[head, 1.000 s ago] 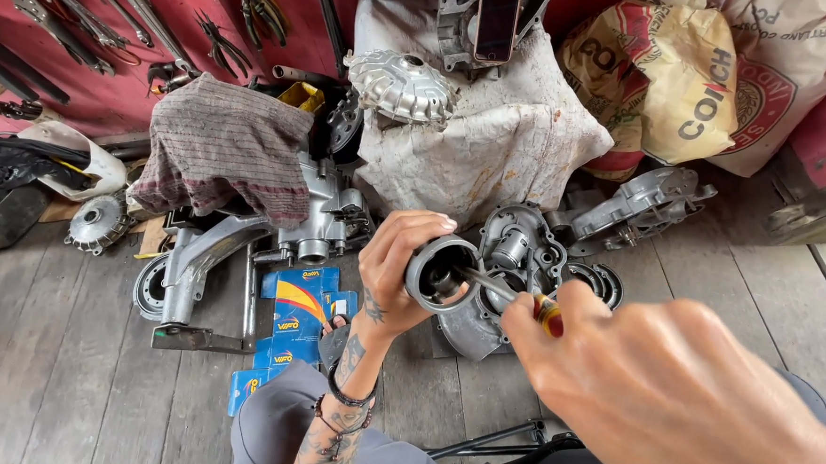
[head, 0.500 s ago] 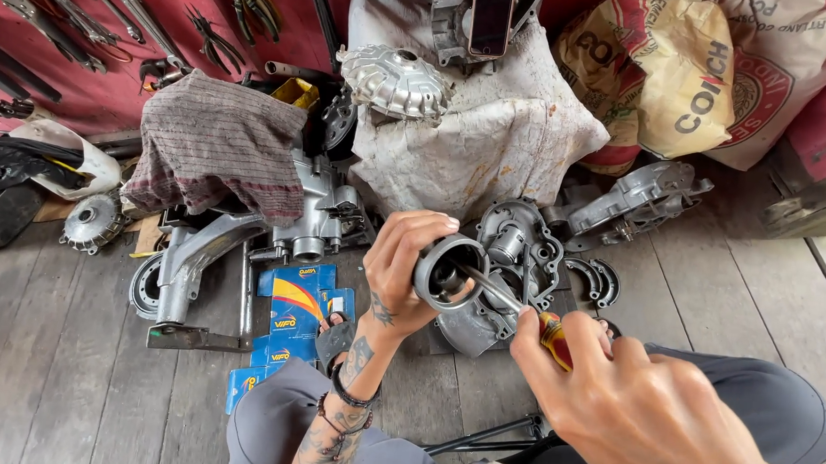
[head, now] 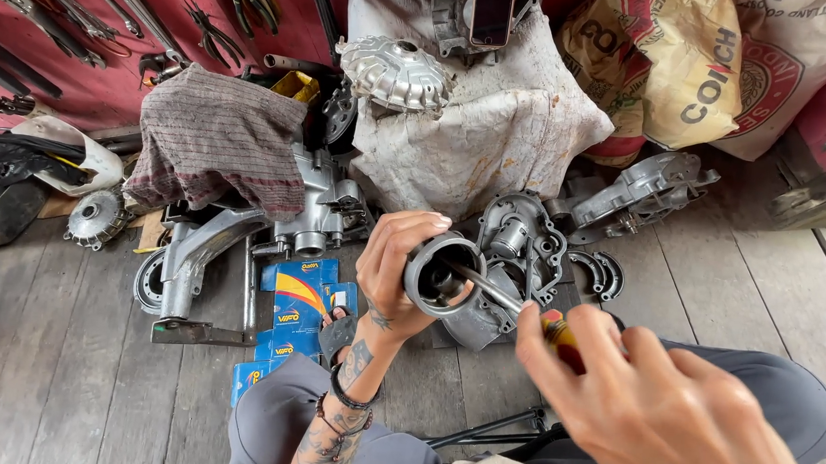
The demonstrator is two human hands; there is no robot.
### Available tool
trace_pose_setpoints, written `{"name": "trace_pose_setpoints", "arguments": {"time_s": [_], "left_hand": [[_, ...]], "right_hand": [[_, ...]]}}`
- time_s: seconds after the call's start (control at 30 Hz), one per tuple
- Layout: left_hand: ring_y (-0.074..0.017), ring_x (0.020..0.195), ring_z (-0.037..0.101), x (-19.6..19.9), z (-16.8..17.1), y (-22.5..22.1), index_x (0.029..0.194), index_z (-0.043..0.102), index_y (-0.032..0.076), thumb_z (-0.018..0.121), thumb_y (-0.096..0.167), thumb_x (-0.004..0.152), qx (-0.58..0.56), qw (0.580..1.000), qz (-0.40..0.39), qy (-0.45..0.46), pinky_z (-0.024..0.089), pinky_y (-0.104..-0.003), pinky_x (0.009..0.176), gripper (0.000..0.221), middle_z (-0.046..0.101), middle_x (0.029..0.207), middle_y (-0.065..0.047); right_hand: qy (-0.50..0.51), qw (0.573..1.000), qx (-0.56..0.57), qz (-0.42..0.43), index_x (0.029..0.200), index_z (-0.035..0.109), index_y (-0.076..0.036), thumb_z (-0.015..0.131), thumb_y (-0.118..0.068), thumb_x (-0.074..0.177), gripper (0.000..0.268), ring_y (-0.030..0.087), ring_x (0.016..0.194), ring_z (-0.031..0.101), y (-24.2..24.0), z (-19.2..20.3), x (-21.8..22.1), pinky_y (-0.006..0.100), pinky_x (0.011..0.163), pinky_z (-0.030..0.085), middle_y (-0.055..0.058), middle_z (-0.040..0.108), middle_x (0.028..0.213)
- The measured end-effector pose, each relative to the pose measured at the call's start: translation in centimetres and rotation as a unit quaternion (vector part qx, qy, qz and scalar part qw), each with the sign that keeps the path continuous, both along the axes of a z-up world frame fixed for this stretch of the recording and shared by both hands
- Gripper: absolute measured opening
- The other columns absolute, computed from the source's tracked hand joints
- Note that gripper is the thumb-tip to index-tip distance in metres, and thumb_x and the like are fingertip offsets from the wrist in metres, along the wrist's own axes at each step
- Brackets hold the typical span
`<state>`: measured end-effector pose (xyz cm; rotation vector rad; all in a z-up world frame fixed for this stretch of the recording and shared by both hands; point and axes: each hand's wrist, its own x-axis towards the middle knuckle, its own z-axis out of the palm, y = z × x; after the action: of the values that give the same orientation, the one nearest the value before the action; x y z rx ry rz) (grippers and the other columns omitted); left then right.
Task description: Repairing a motorcycle engine component by inspecting and adjusting internal parts with a screwdriver.
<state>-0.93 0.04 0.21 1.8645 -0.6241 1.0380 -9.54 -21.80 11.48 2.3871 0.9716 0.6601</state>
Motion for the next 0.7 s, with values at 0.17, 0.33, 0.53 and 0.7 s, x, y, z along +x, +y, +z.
{"name": "trace_pose_setpoints", "arguments": {"time_s": [0.17,0.33,0.53,0.7], "left_hand": [[-0.0305,0.096,0.070,-0.2,0.1,-0.5,0.108,0.061,0.003,0.083,0.024,0.078,0.010,1.000,-0.001,-0.011,0.061,-0.042,0.089,0.043,0.071,0.106,-0.013],[-0.0305,0.097,0.071,-0.3,0.3,-0.6,0.108,0.059,0.002,0.083,0.025,0.078,0.000,1.000,0.004,-0.010,0.061,-0.041,0.089,0.045,0.070,0.106,-0.012],[-0.0288,0.092,0.071,-0.6,0.1,0.1,0.105,0.062,0.001,0.083,0.024,0.076,-0.008,1.000,-0.007,0.001,0.061,-0.039,0.084,0.043,0.072,0.102,-0.013],[-0.0274,0.091,0.071,-0.6,-0.1,-0.2,0.106,0.063,0.001,0.083,0.019,0.073,0.010,1.000,-0.016,0.013,0.061,-0.038,0.084,0.043,0.073,0.103,-0.012]], "right_hand": [[0.023,0.998,-0.034,-0.056,0.133,0.067,-0.015,0.069,0.003,0.082,0.055,0.002,0.033,0.029,-0.5,-0.4,-1.0,0.020,0.031,0.017,0.000,0.054,0.070],[-0.077,0.996,-0.039,-0.021,0.119,0.076,-0.009,0.070,0.002,0.094,0.029,0.006,0.041,0.025,1.2,0.0,-1.5,0.019,0.035,0.019,0.004,0.057,0.072],[0.011,0.995,-0.078,0.063,0.123,0.069,0.000,0.065,0.000,0.081,0.043,0.006,0.036,0.039,-0.2,1.4,1.0,0.020,0.027,0.031,0.012,0.061,0.075],[0.085,0.992,-0.063,0.069,0.129,0.065,-0.006,0.066,-0.004,0.069,0.060,0.001,0.027,0.046,-1.8,1.6,2.9,0.021,0.017,0.036,0.015,0.066,0.081]]}}
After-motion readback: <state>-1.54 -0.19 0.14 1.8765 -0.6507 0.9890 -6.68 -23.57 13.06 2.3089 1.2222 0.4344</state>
